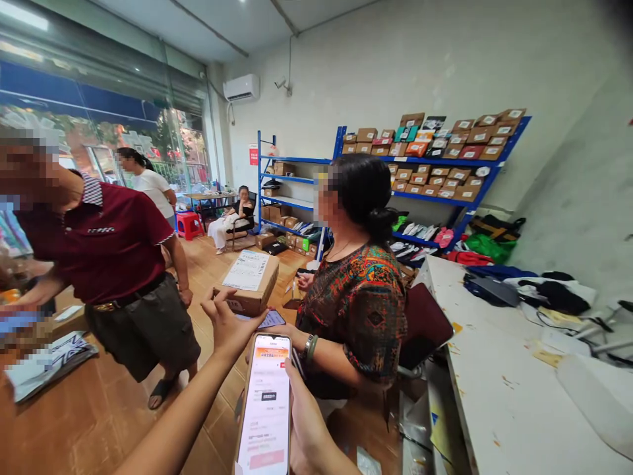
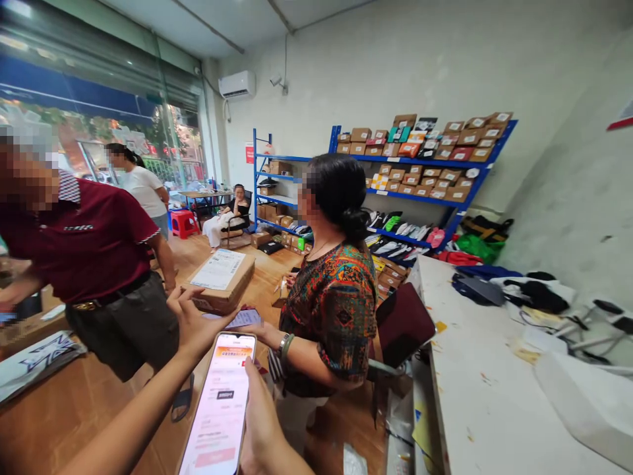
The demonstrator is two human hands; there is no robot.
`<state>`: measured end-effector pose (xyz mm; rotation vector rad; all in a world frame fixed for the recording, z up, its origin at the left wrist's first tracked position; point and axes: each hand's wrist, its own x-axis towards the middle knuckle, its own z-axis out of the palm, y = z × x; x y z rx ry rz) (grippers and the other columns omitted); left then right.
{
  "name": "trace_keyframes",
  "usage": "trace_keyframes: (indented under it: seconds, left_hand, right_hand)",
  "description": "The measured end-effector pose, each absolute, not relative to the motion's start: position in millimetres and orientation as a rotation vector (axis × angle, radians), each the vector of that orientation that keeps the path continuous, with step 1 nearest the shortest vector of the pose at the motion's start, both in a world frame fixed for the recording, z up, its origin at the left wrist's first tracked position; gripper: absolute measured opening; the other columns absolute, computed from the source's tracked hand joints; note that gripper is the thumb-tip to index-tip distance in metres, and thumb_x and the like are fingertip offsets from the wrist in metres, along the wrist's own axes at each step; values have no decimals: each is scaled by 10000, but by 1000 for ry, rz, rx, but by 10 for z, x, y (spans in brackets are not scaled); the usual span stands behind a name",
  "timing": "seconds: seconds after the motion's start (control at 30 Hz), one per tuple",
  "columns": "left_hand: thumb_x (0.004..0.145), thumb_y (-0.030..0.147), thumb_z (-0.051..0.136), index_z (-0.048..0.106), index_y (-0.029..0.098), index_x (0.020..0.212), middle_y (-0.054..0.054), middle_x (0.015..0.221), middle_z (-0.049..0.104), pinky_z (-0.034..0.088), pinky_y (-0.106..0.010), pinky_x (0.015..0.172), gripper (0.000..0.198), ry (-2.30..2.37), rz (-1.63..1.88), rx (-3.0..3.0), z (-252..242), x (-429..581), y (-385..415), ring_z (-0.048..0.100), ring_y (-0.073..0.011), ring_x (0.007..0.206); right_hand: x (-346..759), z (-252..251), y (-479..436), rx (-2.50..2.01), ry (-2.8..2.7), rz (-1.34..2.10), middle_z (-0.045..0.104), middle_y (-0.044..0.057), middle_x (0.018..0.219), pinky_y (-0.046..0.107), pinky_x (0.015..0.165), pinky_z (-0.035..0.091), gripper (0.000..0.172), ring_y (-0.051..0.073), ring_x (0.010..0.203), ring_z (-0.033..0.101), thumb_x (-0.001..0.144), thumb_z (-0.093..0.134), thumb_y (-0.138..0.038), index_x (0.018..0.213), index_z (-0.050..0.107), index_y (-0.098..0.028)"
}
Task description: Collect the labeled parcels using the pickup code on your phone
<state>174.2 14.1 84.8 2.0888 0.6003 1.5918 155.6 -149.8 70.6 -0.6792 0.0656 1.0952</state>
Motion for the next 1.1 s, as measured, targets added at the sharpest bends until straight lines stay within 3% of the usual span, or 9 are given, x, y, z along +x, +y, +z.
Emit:
trace_keyframes:
  seconds: [0.07,0.27,0.43,0.7,0.97,1.1]
  left_hand:
    - [473,320,835,351,251,1090,-83,1219,222,317,-531,1051,788,612,1550,2084,881,1811,129,263,-327,1280]
    - [447,247,840,345,243,1090,-77,1216,251,319,-500,1071,811,697,1400,2024,981,1997,137,258,-328,1282]
    - [460,219,830,350,235,1085,-72,1210,254,322,-474,1077,788,727,1353,2019,1002,2132,147,260,-305,1284]
    - [469,251,826,352,227,1097,-87,1232,242,297,-476,1089,787,702,1324,2016,1021,2328,168,240,-320,1297]
    - [463,286,823,353,231,1110,-89,1231,240,312,-491,1076,802,734,1272,2037,957,2409,244,258,-331,1288]
    - [463,300,823,353,218,1116,-96,1225,241,302,-465,1086,809,759,1253,2055,917,2434,278,277,-327,1279]
  right_hand:
    - [1570,708,-1477,-689,81,1094,671,60,640,261,629,457,491,160,587,612,828,498,-510,1027,599,-72]
    - [1672,586,-1357,-764,27,978,707,56,708,272,616,465,821,181,616,617,445,784,-613,1045,607,-81]
    - [1770,508,-1289,-790,-12,945,717,85,701,298,595,473,823,200,584,624,441,772,-639,1010,616,-66]
    - [1833,544,-1286,-741,-58,906,724,80,803,346,669,490,719,244,700,658,516,755,-617,1009,630,-109]
    - [1864,580,-1237,-664,4,1031,686,41,677,281,560,447,748,171,537,574,492,751,-635,987,633,-87]
    - [1894,554,-1219,-665,-13,1011,718,98,829,318,669,485,786,225,709,636,498,742,-631,1039,626,-72]
